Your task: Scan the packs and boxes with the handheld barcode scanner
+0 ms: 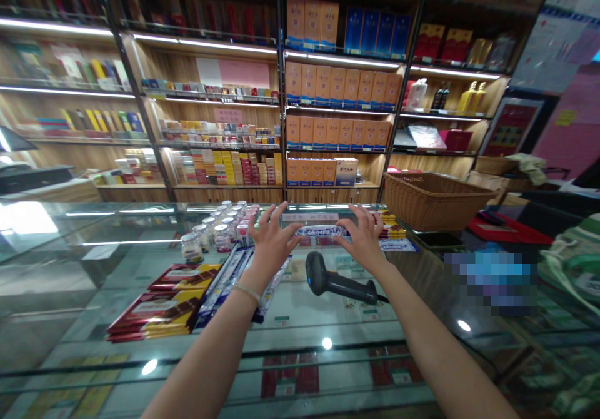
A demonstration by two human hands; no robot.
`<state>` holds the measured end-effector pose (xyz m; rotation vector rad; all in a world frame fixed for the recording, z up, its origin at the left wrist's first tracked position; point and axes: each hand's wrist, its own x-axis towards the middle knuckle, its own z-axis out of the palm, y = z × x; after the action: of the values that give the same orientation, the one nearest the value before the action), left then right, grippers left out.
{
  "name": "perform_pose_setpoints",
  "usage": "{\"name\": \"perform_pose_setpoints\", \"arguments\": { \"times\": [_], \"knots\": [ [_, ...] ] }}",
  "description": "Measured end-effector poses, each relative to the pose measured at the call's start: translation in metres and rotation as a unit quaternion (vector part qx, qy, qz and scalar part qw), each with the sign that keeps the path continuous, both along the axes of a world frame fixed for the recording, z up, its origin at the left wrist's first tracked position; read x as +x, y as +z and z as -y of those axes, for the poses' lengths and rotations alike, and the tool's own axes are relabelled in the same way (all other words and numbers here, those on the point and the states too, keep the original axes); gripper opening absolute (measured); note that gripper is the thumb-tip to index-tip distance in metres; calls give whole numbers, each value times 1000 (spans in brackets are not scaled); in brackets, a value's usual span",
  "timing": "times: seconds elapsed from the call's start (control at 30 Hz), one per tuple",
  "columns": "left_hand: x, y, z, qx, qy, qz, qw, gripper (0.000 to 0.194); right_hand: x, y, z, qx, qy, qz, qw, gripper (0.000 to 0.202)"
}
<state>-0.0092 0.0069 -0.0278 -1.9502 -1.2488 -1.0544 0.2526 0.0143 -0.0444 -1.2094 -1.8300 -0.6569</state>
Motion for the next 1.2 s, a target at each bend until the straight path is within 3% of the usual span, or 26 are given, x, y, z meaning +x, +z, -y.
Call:
{"name": "perform_pose_setpoints", "arguments": {
  "times": [0.33, 0.6, 0.83, 1.2],
  "knots": [
    [6, 3, -2, 25, 13, -39, 999, 20, 5, 1, -3, -10, -3, -11, 1000, 23],
    [23, 29, 1, 3, 14, -35, 999, 21, 22, 28, -10, -2, 1, 6, 1000, 19],
    [54, 45, 9, -15, 10, -49, 999, 19, 53, 42, -5, 16, -18, 26, 999, 19],
    [119, 38, 10, -60, -41, -37, 997, 22, 120, 28, 9, -3, -44, 34, 998, 27]
  ]
}}
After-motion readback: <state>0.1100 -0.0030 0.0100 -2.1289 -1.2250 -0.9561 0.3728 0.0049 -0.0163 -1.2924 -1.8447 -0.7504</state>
